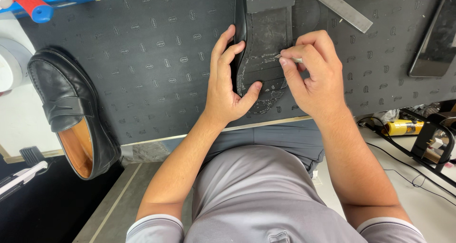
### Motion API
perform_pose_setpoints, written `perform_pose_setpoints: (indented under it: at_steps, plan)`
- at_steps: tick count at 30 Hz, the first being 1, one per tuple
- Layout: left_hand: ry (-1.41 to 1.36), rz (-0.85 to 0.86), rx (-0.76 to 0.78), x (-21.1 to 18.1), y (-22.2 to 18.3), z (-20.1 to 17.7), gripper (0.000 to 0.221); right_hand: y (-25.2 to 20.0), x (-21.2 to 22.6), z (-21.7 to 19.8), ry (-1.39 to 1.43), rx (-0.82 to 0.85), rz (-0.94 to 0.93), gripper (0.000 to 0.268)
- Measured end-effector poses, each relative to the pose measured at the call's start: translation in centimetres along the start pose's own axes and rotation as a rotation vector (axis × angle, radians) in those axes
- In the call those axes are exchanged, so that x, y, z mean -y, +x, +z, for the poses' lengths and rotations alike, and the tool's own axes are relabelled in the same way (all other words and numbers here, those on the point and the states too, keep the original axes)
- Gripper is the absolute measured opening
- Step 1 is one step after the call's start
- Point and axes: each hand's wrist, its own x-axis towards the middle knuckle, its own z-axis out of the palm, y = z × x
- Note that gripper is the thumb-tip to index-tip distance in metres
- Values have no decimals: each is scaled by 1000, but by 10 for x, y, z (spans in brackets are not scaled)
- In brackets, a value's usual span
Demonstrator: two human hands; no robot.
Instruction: The person scrapes away old adhesive and material from the sole of a black leather shoe using a small hand tool while holding the shoe on a workbench.
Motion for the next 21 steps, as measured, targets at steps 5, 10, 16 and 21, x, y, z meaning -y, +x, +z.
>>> perform_pose_setpoints:
  at_steps: [5,10,16,21]
  plan:
    - [-7,-2,-5,1,-1,0,75,-2,-2,2,15,-14,3,9]
    - [-11,-1,-4,3,-2,0,75,-2,0,3,10,-5,-11,10]
    - [-21,6,-8,5,-2,2,74,-2,0,5,-6,-10,-10,10]
    - [-22,2,-6,5,-2,1,74,-1,-2,4,-6,-3,-20,11]
